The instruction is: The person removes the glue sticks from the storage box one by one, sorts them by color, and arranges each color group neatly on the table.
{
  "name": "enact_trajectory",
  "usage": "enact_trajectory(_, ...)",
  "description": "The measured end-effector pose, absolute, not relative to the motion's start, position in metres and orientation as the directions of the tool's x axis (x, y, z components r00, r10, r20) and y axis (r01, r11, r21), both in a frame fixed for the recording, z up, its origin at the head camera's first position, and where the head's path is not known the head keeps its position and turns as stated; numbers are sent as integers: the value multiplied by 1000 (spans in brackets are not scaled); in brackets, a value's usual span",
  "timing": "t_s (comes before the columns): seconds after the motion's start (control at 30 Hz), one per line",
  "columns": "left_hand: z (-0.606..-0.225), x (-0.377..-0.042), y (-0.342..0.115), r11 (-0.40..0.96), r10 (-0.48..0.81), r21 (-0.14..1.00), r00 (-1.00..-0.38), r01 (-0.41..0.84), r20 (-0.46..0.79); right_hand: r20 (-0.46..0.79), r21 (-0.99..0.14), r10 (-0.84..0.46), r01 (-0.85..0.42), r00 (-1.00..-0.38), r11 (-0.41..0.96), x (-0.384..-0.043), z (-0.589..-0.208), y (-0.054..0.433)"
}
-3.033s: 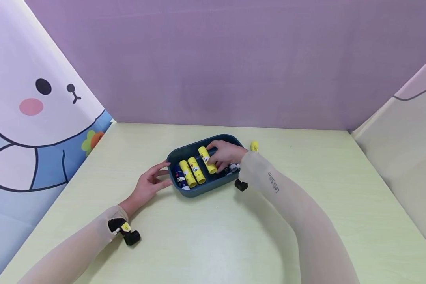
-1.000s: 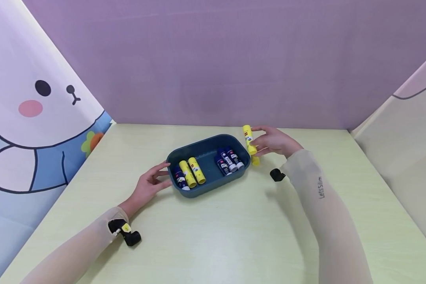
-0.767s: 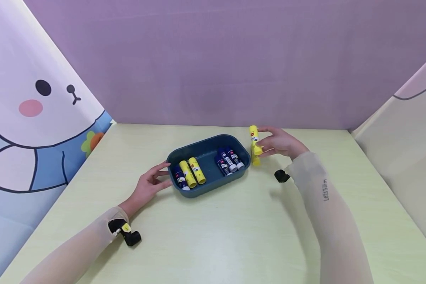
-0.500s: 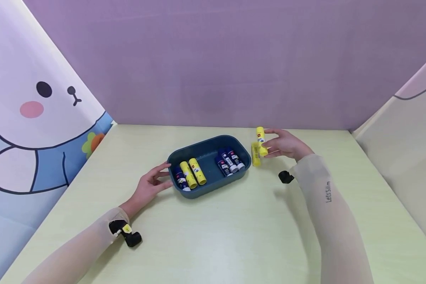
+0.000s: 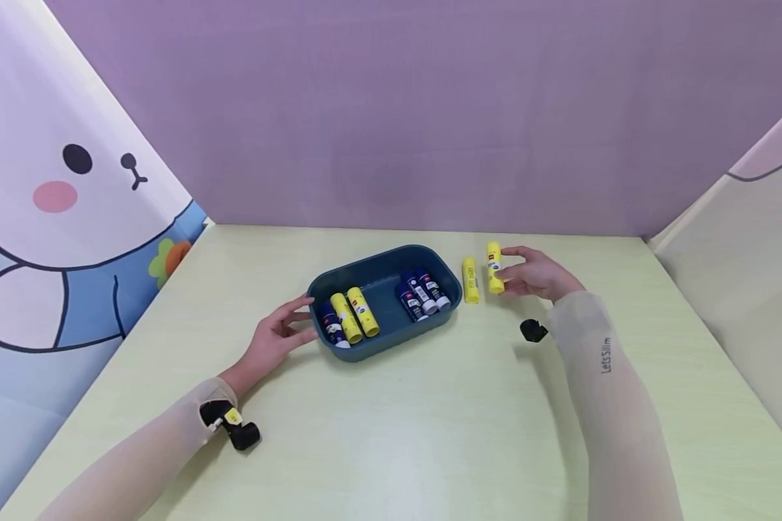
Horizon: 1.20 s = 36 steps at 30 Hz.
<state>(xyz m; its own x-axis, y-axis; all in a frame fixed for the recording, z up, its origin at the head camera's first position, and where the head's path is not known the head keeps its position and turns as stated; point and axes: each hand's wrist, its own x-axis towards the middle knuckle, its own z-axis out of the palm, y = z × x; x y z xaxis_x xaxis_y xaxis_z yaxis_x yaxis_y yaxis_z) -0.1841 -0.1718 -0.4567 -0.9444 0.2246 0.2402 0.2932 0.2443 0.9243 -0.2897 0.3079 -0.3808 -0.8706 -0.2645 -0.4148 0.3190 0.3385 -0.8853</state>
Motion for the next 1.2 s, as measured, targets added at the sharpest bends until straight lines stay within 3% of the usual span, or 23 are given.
enact_trajectory(0.47,-456,-187,-171,244,232,924,-943,295,240,-488,-848,-219,399,-845,349,-294,-400,306)
enact_trajectory(0.87,-455,-184,-170,284,205,927,-960,246,192,-568,-808,-241,477,-787,345,-299,-401,303)
enact_trajectory(1.2,-426,-169,-162,289,218,923,-956,254,195,-591,-785,-214,494,-778,374,-301,-404,309)
